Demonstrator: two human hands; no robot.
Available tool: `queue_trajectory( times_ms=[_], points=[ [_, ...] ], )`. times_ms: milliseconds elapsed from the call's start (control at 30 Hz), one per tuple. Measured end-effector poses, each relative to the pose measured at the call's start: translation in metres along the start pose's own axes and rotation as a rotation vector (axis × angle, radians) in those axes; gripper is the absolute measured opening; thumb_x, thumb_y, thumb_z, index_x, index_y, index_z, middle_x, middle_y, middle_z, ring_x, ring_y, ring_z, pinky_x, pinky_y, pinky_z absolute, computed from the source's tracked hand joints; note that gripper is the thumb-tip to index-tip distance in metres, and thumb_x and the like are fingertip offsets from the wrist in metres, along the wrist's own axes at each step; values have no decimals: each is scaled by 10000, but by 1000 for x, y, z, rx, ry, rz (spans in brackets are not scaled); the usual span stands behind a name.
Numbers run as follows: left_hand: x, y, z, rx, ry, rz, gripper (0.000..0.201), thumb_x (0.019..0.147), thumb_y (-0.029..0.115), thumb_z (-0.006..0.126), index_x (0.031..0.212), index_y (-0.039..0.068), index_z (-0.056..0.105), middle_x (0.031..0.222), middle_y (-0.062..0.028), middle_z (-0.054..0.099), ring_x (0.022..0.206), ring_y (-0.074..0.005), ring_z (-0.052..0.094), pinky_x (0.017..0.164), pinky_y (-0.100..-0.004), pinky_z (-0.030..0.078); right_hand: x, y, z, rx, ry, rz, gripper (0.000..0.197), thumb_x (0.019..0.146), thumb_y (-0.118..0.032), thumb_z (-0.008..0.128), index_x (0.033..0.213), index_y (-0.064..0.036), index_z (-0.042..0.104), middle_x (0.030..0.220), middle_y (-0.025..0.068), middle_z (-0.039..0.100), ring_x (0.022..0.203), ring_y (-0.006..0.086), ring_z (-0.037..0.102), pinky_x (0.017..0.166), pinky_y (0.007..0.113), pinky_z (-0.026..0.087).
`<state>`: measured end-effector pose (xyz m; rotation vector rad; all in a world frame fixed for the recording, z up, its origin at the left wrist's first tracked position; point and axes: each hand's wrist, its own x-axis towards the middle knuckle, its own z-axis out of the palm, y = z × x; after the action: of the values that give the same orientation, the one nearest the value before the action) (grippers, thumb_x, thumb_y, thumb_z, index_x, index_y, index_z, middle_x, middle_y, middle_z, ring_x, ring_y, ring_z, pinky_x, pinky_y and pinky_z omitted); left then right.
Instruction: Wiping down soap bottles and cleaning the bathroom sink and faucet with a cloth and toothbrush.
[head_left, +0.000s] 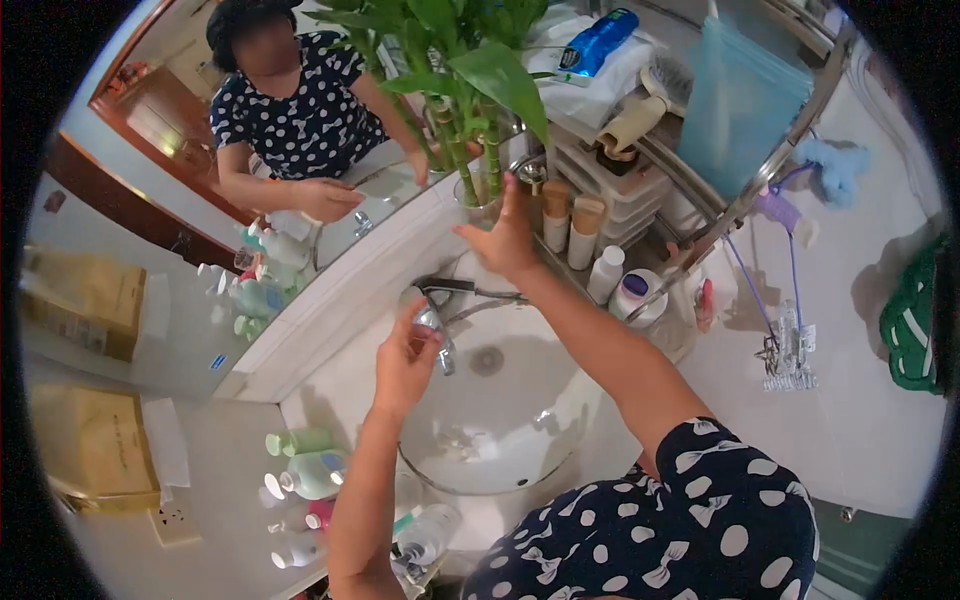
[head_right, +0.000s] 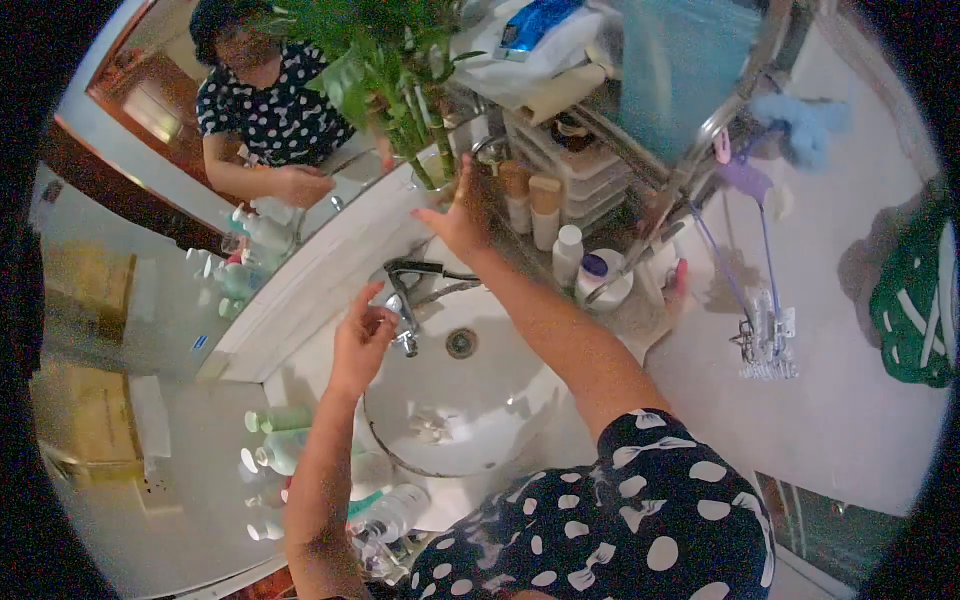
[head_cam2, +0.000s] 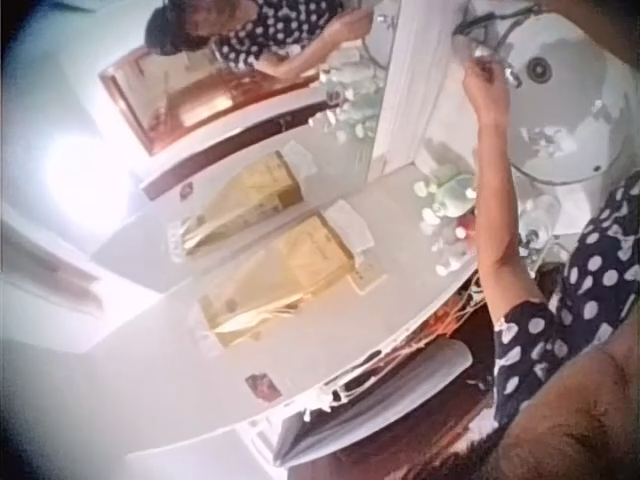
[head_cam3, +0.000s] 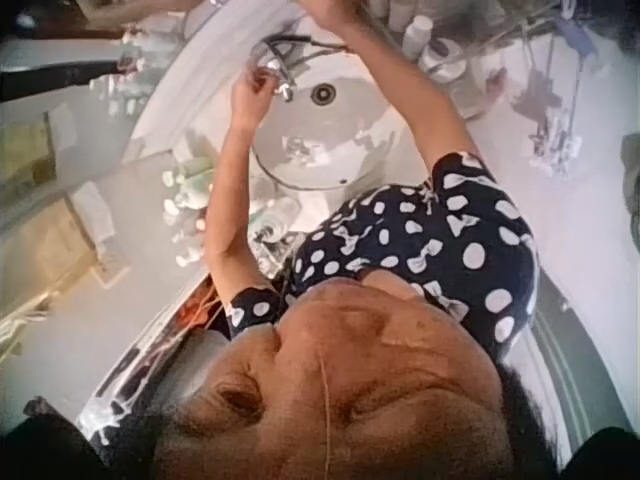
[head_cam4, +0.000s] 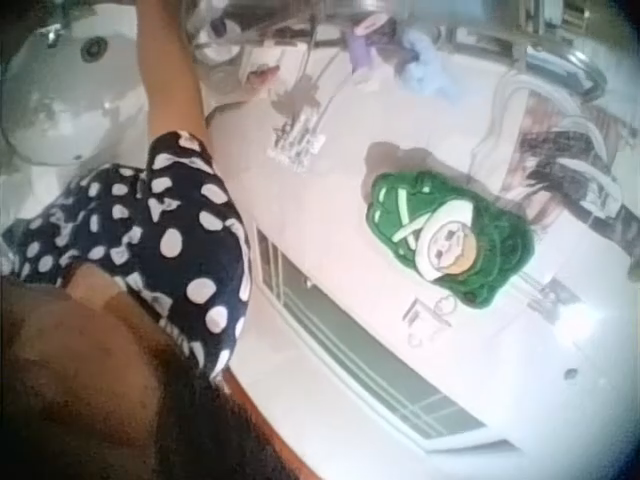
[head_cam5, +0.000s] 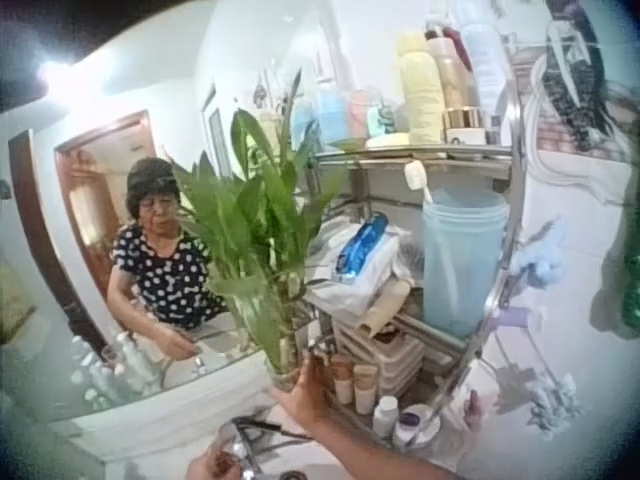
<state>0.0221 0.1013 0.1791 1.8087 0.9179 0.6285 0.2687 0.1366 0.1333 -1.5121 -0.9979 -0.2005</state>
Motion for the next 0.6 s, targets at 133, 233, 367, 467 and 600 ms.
queue_trajectory(
  times_ms=[133,233,367,467,600],
  points=[
    [-7,-7,4,-49,-17,-26,479,887,4,616,1349,62,504,856,-15,601,737,-68,556,687,-234,479,2,9,5,41,-67,56,981,632,-277,866,1389,26,321,1320,245,457,1219,386,465,1021,428,389],
    [-10,-13,4,-56,-16,-63,449,892,12,619,1327,53,517,851,-15,600,739,-68,551,685,-230,476,4,10,10,4,-7,27,929,634,-267,859,1358,29,359,1240,227,520,1135,364,541,966,422,437],
    [-14,-26,0,-173,-1,-88,422,897,28,627,1307,45,525,853,-21,599,733,-72,545,666,-235,473,5,6,7,25,-45,-28,861,646,-244,849,1325,27,395,1191,215,547,1102,354,560,941,408,451],
    [-10,-34,2,-180,-16,-110,416,903,44,626,1306,44,524,864,-25,595,724,-75,538,652,-238,468,4,4,7,87,-73,24,821,656,-230,841,1308,25,413,1168,206,558,1081,339,568,928,393,457],
    [-12,-42,3,-194,-11,-130,405,907,66,629,1299,39,528,884,-34,606,737,-81,557,660,-239,478,4,-12,11,255,-135,114,738,646,-163,816,1268,-14,448,1125,165,580,1052,306,567,940,401,443]
  ],
)
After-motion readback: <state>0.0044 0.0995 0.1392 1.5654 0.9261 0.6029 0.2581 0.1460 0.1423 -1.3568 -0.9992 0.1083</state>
